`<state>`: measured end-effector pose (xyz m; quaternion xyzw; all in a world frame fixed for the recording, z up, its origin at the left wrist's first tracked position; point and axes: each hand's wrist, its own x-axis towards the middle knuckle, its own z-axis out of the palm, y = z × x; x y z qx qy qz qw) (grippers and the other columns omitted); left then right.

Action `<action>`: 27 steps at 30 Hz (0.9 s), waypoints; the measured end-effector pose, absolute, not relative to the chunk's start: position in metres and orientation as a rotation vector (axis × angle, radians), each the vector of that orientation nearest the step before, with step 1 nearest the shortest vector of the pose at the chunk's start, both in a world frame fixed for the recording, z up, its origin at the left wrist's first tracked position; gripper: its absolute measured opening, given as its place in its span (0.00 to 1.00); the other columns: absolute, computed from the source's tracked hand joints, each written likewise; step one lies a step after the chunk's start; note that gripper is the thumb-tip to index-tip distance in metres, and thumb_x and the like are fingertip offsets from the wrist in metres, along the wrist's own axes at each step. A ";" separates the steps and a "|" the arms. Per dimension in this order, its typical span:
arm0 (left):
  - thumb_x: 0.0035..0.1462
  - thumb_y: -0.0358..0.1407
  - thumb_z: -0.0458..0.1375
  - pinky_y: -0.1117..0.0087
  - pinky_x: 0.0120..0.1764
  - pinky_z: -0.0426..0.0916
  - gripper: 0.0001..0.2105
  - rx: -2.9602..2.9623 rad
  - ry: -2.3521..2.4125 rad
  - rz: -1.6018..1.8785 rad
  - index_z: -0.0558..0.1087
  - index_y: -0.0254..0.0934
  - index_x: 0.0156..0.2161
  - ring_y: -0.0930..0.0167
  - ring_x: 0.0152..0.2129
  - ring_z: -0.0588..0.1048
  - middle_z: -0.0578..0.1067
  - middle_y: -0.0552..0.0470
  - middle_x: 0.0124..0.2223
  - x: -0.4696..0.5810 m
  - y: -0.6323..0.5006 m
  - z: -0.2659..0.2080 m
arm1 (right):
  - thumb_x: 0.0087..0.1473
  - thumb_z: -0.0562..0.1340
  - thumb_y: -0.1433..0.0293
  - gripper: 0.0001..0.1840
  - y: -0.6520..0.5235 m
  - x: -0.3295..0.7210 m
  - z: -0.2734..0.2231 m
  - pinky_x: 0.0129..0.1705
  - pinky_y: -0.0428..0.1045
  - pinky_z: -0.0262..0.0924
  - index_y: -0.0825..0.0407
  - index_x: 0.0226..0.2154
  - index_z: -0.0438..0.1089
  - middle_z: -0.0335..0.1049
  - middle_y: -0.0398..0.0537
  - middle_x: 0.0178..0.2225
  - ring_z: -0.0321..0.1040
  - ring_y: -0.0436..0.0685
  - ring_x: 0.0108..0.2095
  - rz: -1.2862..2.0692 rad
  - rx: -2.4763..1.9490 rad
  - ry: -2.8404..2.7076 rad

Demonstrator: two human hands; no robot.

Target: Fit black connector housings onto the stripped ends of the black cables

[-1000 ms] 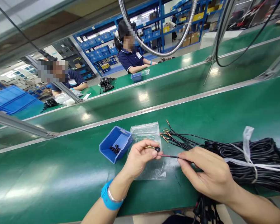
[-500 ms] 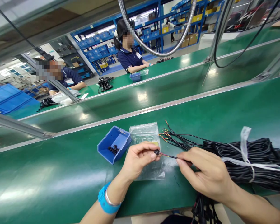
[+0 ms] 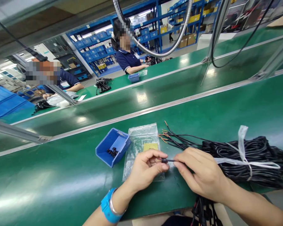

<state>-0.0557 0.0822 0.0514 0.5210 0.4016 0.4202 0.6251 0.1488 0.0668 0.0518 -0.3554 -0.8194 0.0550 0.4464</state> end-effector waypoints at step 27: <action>0.47 0.34 0.71 0.76 0.27 0.70 0.05 1.591 0.920 1.244 0.82 0.37 0.31 0.73 0.21 0.77 0.81 0.49 0.26 -0.038 0.073 0.046 | 0.61 0.52 0.77 0.12 0.065 0.150 0.048 0.27 0.48 0.51 0.53 0.28 0.64 0.61 0.44 0.23 0.55 0.52 0.24 0.209 -0.824 -2.137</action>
